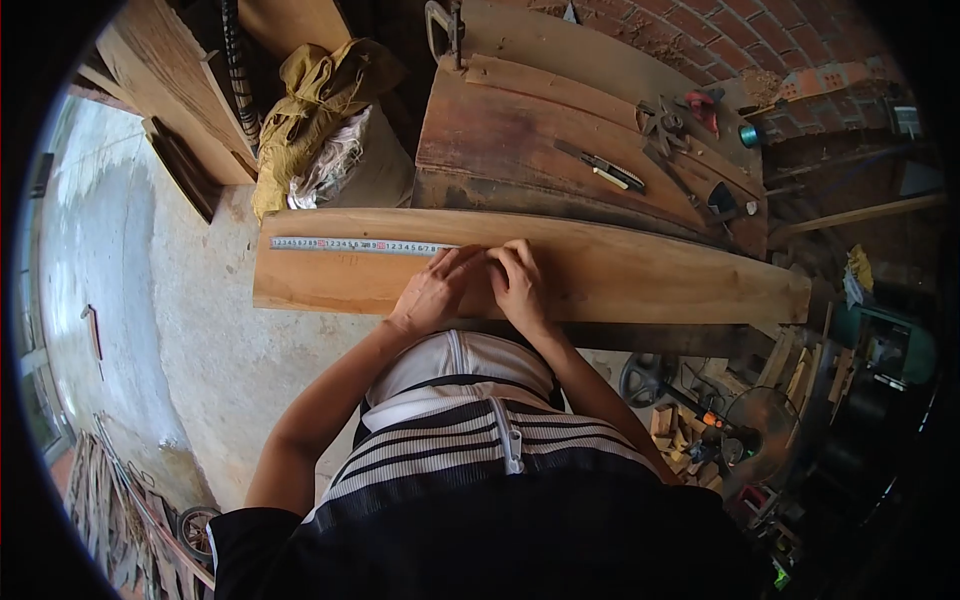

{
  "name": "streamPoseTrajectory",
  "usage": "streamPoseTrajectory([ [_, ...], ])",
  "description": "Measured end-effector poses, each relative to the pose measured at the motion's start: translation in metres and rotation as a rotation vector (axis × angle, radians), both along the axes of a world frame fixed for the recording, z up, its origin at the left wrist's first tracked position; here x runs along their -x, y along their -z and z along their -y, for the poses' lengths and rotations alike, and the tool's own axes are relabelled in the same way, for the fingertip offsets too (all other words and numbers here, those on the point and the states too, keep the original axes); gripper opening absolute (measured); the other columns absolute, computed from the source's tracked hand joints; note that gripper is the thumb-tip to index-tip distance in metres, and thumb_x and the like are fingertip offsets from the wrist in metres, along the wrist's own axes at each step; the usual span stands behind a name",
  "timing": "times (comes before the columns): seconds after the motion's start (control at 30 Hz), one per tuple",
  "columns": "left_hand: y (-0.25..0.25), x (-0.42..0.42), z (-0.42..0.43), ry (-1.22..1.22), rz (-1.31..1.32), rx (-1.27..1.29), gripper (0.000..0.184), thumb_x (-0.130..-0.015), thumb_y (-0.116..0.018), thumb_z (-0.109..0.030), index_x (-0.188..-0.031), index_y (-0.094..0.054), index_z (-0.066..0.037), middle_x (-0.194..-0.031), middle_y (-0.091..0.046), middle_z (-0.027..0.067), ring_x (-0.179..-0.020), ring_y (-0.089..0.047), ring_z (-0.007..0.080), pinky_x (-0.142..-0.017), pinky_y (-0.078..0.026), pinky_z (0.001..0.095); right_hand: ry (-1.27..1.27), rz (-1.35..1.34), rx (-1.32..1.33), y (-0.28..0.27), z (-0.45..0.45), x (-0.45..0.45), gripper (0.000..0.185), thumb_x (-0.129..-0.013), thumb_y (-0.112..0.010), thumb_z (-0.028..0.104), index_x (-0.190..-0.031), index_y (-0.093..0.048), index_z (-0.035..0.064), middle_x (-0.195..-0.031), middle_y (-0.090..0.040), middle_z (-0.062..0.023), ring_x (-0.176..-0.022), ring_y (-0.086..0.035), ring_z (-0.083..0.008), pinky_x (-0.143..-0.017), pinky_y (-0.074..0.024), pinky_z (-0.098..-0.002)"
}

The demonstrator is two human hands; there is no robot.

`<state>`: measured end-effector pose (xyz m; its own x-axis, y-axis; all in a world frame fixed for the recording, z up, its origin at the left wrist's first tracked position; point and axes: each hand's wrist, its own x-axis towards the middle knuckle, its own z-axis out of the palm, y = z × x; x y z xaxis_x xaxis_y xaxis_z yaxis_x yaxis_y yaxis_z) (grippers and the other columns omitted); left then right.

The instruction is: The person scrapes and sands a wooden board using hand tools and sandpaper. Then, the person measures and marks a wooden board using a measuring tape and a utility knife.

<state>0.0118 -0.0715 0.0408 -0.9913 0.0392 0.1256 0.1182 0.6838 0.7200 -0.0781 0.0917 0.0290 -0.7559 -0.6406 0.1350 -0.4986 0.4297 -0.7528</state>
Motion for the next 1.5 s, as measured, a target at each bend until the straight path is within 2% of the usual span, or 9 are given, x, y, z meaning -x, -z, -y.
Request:
streamPoseTrajectory([
  [0.2,-0.005,-0.010,0.019,-0.064,-0.059,0.103,0.046,-0.082,-0.059,-0.001,-0.127,-0.058,-0.006,-0.128,-0.056,0.0132,-0.111,-0.055,0.0353,-0.095,-0.046,0.0430,0.063,-0.019,0.014,0.001,0.004,0.006,0.029,-0.082,-0.066,-0.001,-0.108,-0.056,0.0075,-0.101,-0.049,-0.0138,-0.087,-0.060,-0.0338,-0.074,-0.0495,-0.0421],
  [0.33,0.000,-0.016,0.042,-0.437,-0.075,0.460,0.042,-0.088,-0.062,-0.012,-0.129,-0.059,-0.016,-0.125,-0.057,0.0070,-0.106,-0.054,0.0297,-0.092,-0.042,0.0426,-0.009,-0.108,0.007,0.005,-0.007,0.022,0.013,-0.082,-0.068,0.005,-0.089,-0.058,0.0071,-0.096,-0.049,-0.0102,-0.083,-0.060,-0.0290,-0.068,-0.0486,-0.0394],
  [0.5,-0.005,-0.025,0.039,-0.535,-0.033,0.552,0.045,-0.090,-0.062,-0.015,-0.134,-0.055,-0.019,-0.134,-0.052,0.0076,-0.120,-0.048,0.0319,-0.108,-0.032,0.0480,0.145,-0.062,0.012,-0.010,-0.087,0.074,0.009,-0.084,-0.068,0.007,-0.092,-0.065,0.0068,-0.097,-0.055,-0.0118,-0.095,-0.058,-0.0296,-0.083,-0.0458,-0.0375],
  [0.6,-0.006,-0.017,0.012,-0.426,-0.003,0.527,0.048,-0.089,-0.063,-0.017,-0.136,-0.053,-0.018,-0.136,-0.051,0.0079,-0.125,-0.046,0.0302,-0.111,-0.029,0.0499,0.316,0.477,0.049,0.001,-0.172,0.112,0.009,-0.095,-0.061,0.012,-0.102,-0.065,0.0085,-0.078,-0.056,0.0016,-0.072,-0.051,-0.0096,-0.067,-0.0427,-0.0237],
  [0.67,-0.007,-0.006,-0.015,-0.325,-0.014,0.467,0.047,-0.089,-0.063,-0.018,-0.135,-0.053,-0.017,-0.137,-0.051,0.0078,-0.126,-0.047,0.0283,-0.112,-0.028,0.0501,0.368,0.457,0.181,-0.007,-0.215,0.126,0.013,-0.098,-0.059,0.017,-0.105,-0.065,0.0077,-0.075,-0.052,0.0062,-0.066,-0.043,-0.0026,-0.059,-0.0352,-0.0189],
  [0.83,-0.012,0.028,-0.092,-0.214,-0.005,0.404,0.049,-0.089,-0.062,-0.020,-0.136,-0.051,-0.016,-0.139,-0.050,0.0075,-0.124,-0.049,0.0285,-0.111,-0.030,0.0490,0.443,0.555,0.103,-0.021,-0.304,0.160,0.015,-0.097,-0.060,0.019,-0.103,-0.066,0.0056,-0.077,-0.050,0.0078,-0.070,-0.040,-0.0013,-0.061,-0.0314,-0.0185],
  [0.97,-0.009,0.052,-0.152,-0.240,0.035,0.359,0.061,-0.089,-0.062,-0.027,-0.145,-0.041,-0.016,-0.148,-0.041,0.0093,-0.132,-0.042,0.0303,-0.113,-0.028,0.0504,0.269,0.554,0.139,-0.001,-0.333,0.184,0.015,-0.097,-0.060,0.018,-0.096,-0.064,0.0033,-0.079,-0.050,0.0081,-0.073,-0.039,-0.0015,-0.063,-0.0318,-0.0192],
  [1.1,0.003,0.064,-0.192,-0.362,0.170,0.543,0.074,-0.089,-0.062,-0.038,-0.151,-0.031,-0.013,-0.158,-0.026,0.0119,-0.144,-0.026,0.0328,-0.117,-0.018,0.0528,0.216,0.515,0.116,0.016,-0.326,0.189,0.016,-0.096,-0.060,0.018,-0.096,-0.064,0.0019,-0.080,-0.052,0.0069,-0.072,-0.042,-0.0026,-0.063,-0.0345,-0.0206],
  [1.5,0.018,0.082,-0.212,-0.546,0.204,0.615,0.076,-0.092,-0.054,-0.050,-0.154,-0.025,-0.016,-0.161,-0.018,0.0116,-0.146,-0.018,0.0376,-0.116,-0.014,0.0571,0.353,0.438,-0.061,0.033,-0.315,0.196,0.025,-0.097,-0.059,0.028,-0.097,-0.063,0.0037,-0.079,-0.060,-0.0037,-0.074,-0.055,-0.0129,-0.072,-0.0457,-0.0310],
])
